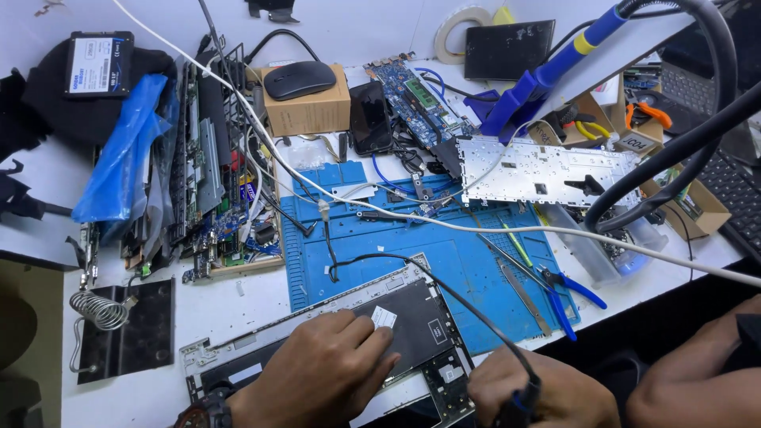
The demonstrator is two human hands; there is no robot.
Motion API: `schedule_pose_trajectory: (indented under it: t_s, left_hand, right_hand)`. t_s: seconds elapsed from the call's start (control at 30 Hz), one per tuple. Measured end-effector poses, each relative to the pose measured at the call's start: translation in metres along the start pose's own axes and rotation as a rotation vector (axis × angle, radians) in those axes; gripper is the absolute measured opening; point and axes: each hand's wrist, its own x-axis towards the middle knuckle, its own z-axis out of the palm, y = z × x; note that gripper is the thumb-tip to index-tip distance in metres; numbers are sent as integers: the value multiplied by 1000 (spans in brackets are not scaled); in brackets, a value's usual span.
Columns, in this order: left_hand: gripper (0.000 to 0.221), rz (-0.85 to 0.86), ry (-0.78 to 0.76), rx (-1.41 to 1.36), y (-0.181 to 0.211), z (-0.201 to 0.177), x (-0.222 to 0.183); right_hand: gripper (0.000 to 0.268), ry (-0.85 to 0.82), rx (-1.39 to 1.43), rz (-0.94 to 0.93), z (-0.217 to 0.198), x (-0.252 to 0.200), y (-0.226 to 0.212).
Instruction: Soldering components and manipulating small parts on a laptop motherboard using a soldering iron and tweezers
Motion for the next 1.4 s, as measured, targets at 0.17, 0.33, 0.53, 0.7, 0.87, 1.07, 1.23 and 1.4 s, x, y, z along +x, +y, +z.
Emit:
schedule_pose_trajectory:
  t_s: [0.17,0.33,0.53,0.7,0.87,1.07,1.23,1.4]
  left_hand:
    - [25,29,3,29,5,-2,-4]
    - [29,66,-76,-30,10,26,-11]
    - [57,111,-241,95,1,69,-32]
    - [57,83,-142,157,-5,66,-38]
    - [50,96,-112,132,-3,51,-39]
    - [15,80,280,117,12,-25,-37]
    - [33,248,417,-302,42,-44,-47]
    - [44,13,466,-436,60,-37,-56]
  right_hand:
    - [59,-54,-151,-33,-2,3,-20]
    - [35,47,-172,12,0,4,-16]
    - [38,86,-154,-103,8,5,-14]
    - [65,-125,-215,-148,14,20,-37]
    - [67,-97,-194,-117,34,37,-48]
    - [60,-67,-232,-31,46,59,-60]
    - [67,-233,-339,-48,46,69,-47]
    - [25,-143,-429,19,55,79,-38]
